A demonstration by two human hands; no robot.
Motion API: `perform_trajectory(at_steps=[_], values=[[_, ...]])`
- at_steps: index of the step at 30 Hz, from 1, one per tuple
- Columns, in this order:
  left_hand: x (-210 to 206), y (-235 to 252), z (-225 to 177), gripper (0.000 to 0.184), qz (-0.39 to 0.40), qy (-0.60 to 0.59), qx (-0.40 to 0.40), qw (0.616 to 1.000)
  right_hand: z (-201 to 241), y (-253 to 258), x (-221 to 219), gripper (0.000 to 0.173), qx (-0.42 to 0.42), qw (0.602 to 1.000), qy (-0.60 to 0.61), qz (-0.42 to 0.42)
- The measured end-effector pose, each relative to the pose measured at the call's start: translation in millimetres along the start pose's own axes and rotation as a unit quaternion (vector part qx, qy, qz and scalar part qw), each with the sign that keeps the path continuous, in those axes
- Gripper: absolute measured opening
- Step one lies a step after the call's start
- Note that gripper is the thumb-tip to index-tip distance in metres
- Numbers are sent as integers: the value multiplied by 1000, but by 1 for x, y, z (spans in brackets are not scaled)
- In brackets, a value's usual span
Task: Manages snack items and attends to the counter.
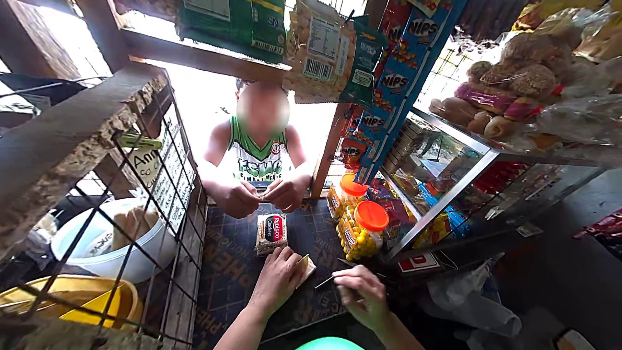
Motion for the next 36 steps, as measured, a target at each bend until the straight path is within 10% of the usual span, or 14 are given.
perform_trajectory(at_steps=[11, 20, 36], values=[[1, 1, 1, 21, 13, -13, 12, 1000, -71, -57, 150, 25, -316, 891, -135, -298], [-3, 3, 13, 23, -11, -26, 6, 1000, -131, -44, 220, 60, -366, 835, -244, -332], [-9, -5, -1, 44, -71, 112, 54, 990, -199, -23, 241, 72, -298, 888, -173, -303]])
Point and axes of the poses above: each hand's wrist, its own y-axis towards the middle knuckle, its own x-axis out of the back of the hand, z = x × y, the point moved 4 cm from there along y, towards the middle knuckle, and after that the axes turned 7 degrees about -x, right-handed, at the moved point
